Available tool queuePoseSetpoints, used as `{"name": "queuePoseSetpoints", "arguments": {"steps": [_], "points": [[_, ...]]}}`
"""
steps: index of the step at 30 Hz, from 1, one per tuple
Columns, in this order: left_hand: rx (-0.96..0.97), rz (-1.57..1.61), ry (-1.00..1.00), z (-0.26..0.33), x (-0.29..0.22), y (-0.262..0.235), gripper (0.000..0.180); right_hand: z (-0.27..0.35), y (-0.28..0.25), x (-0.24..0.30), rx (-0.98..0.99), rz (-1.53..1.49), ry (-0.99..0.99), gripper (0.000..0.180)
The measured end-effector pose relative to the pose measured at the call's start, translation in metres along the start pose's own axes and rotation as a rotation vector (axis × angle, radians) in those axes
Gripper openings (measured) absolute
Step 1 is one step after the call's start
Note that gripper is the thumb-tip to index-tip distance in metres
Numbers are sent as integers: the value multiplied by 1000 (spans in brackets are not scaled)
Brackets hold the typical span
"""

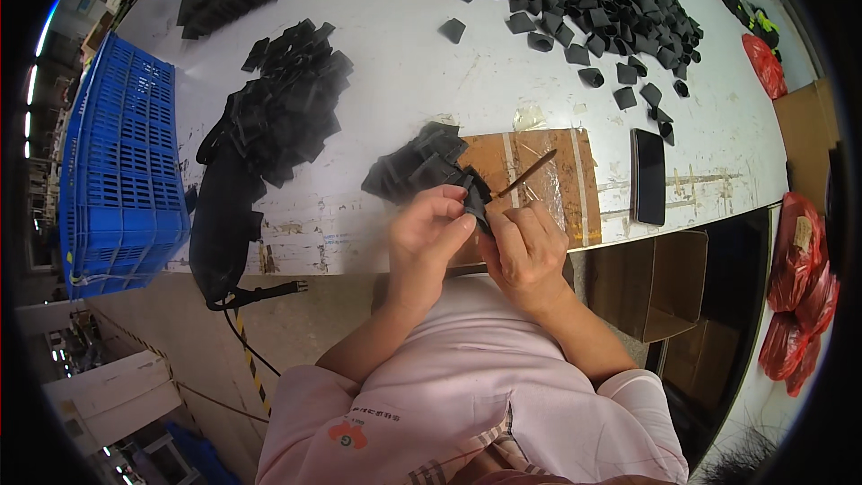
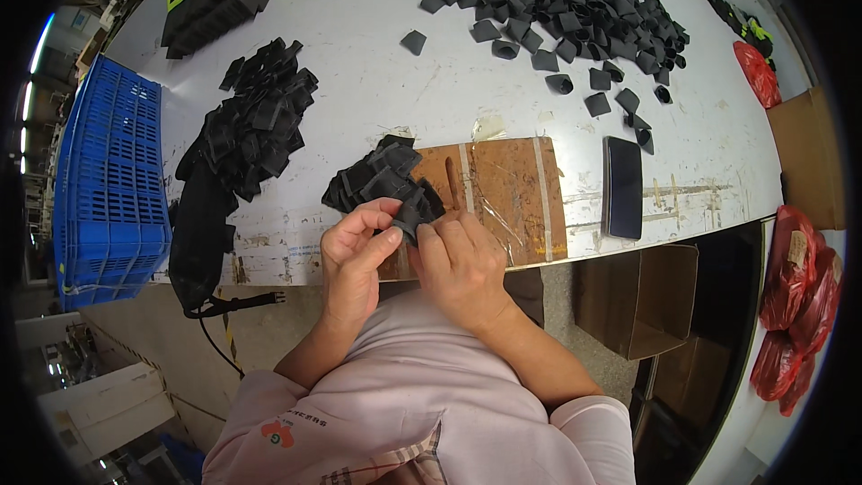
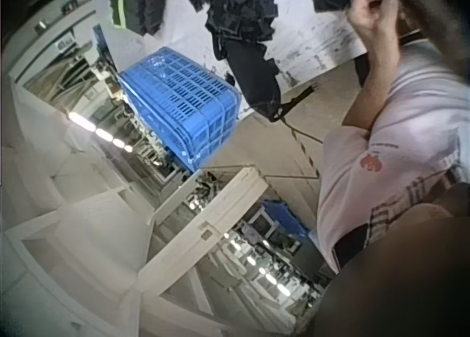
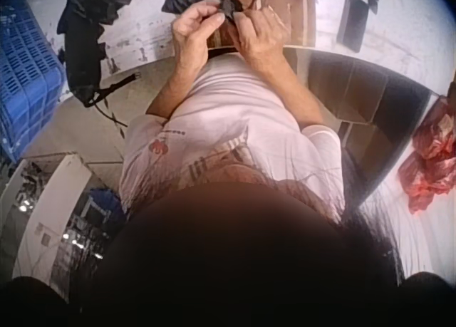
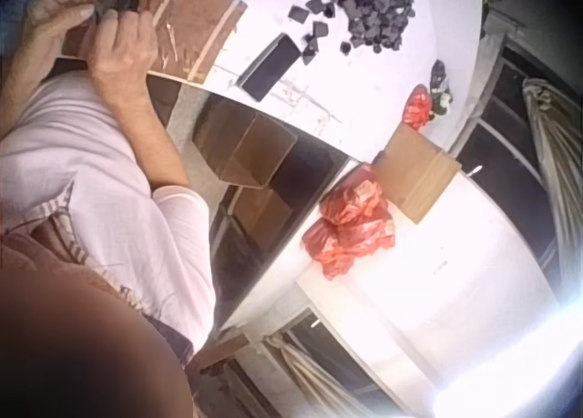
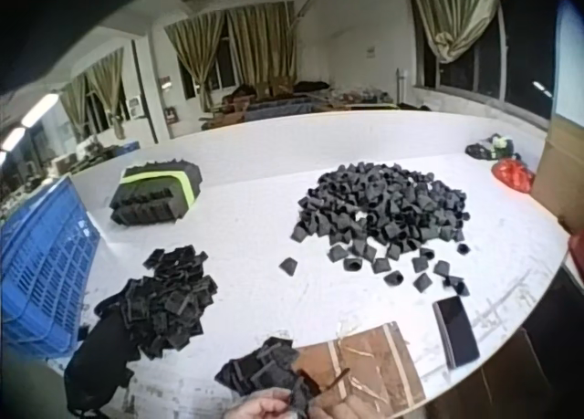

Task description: The person is assembling or inspecting small black rubber or plastic industrial components at a workbench.

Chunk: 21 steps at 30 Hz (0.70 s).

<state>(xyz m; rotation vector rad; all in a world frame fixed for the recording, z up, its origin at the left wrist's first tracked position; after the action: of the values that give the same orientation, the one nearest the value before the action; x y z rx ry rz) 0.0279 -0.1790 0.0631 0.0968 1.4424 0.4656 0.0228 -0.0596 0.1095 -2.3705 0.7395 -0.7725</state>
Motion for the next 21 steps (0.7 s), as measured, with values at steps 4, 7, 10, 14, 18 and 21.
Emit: {"name": "queuePoseSetpoints", "arguments": {"steps": [4, 7, 10, 14, 18, 21], "points": [[-53, -106, -20, 1, 1, -3, 8, 1, 2, -1, 78, -34, 3, 27], [20, -358, 257, 0, -7, 1, 10, -4, 0, -14, 176, -516, 377, 27], [36, -577, 390, 6, -20, 18, 14, 3, -3, -20, 127, -407, 278, 27], [-175, -817, 753, 16, -28, 24, 11, -6, 1, -4, 89, -147, 23, 25], [-110, -118, 29, -1, -8, 18, 9, -3, 1, -15, 29, -117, 149, 19], [104, 331, -328, -4, 1, 21, 9, 6, -1, -37, -23, -546, 607, 7]]}}
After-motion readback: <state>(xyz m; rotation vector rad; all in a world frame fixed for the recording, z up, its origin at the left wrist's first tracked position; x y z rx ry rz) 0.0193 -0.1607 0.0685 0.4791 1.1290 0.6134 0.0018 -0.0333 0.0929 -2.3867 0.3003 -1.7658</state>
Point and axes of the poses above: each hand's wrist, its own z-axis away from the middle knuckle, its own y-axis out of the palm, x = y × z, the point moved 6 cm from there along -z, towards the middle knuckle, and after that the axes turned 4 degrees about -x, right-handed, at the moved point
